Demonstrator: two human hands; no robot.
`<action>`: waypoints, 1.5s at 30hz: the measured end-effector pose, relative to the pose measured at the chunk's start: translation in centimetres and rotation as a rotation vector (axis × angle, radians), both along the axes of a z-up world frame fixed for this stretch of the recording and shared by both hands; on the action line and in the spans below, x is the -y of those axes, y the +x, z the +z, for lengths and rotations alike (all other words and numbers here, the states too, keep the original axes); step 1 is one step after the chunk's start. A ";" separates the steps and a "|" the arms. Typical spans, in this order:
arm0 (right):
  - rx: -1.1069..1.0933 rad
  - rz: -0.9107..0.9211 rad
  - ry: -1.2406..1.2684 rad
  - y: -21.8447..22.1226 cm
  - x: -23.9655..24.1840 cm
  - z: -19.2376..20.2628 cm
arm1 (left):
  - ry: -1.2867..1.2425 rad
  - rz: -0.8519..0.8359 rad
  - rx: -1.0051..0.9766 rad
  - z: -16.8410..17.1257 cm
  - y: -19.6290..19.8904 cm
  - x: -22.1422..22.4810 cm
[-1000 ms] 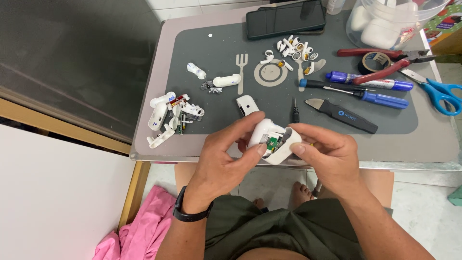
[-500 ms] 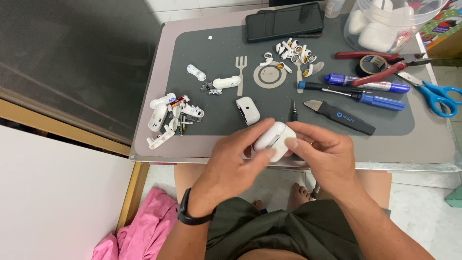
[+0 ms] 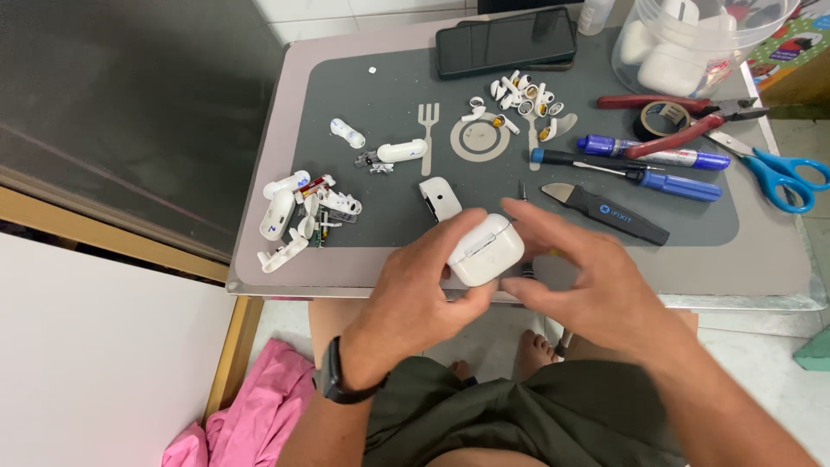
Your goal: Repairing wireless earbuds by fitting internal components into the plastic housing.
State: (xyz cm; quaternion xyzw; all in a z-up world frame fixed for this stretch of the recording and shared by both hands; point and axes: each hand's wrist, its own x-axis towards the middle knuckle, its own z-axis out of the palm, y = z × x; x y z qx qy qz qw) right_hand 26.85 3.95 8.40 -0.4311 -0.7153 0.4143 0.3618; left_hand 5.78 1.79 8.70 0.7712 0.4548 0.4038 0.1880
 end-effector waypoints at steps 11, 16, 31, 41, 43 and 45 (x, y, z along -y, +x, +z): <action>0.504 0.071 0.835 0.3 -3.0 1.8 | 0.085 -0.147 -0.263 1.5 -1.8 -2.1; 0.519 0.069 0.849 0.2 -3.4 1.6 | 0.140 -0.124 -0.380 1.5 -1.9 -2.8; 0.438 0.142 0.788 0.2 -3.9 1.1 | 0.175 -0.255 -0.382 1.4 -2.2 -3.6; 0.155 -0.079 0.451 -2.3 -1.7 0.9 | -0.261 0.024 0.503 -2.4 -0.6 -2.1; 0.023 -0.086 0.265 -2.7 -1.2 0.9 | -0.326 0.045 0.737 -3.2 -0.4 -1.8; -0.200 -0.124 -0.061 -2.7 -0.8 0.6 | -0.192 0.239 0.550 -2.8 0.0 -1.6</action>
